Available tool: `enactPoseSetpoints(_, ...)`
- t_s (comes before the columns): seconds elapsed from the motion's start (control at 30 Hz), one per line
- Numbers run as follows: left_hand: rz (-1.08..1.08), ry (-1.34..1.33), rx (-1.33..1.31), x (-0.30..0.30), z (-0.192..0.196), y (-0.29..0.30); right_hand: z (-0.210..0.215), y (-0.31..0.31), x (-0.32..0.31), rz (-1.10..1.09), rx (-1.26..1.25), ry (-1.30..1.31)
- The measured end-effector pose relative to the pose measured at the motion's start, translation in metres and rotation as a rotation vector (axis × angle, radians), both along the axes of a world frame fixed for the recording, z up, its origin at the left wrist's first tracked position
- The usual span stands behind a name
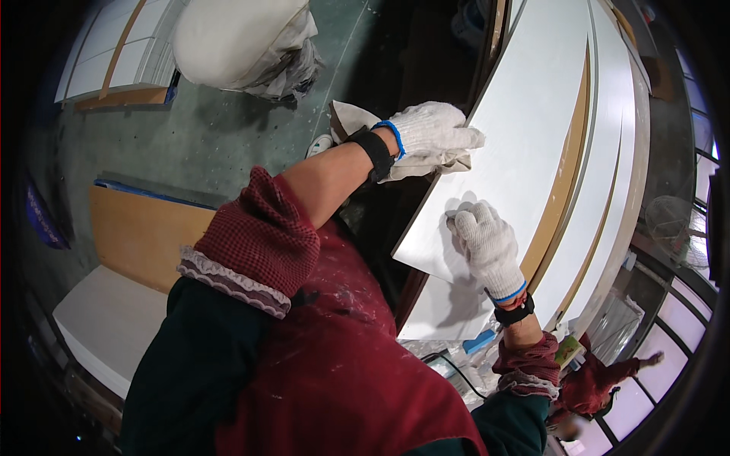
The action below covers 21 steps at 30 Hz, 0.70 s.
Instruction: Sanding and cleaning the surfaces and edges of white wooden panels on a workshop table.
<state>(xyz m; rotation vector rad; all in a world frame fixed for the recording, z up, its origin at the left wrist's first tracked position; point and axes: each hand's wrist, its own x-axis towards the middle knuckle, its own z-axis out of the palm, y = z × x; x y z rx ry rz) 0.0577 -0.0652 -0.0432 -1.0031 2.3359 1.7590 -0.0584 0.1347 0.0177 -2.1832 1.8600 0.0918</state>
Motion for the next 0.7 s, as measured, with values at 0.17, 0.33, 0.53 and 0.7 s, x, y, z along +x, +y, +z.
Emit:
enactPoseSetpoints(0.17,-0.021,0.053,0.056,0.003,0.000,-0.002,-0.007,-0.004,-0.001,-0.173,-0.044,0.061)
enactPoseSetpoints(0.33,-0.005,-0.006,0.008,-0.001,0.001,0.000,-0.003,0.003,-0.001,0.006,0.012,0.041)
enactPoseSetpoints(0.53,-0.043,-0.005,0.041,0.000,-0.004,-0.003,-0.003,0.002,0.009,-0.074,0.024,0.090)
enactPoseSetpoints(0.7,-0.022,-0.025,0.039,0.000,-0.001,-0.002,0.002,0.006,0.006,0.026,0.005,0.006)
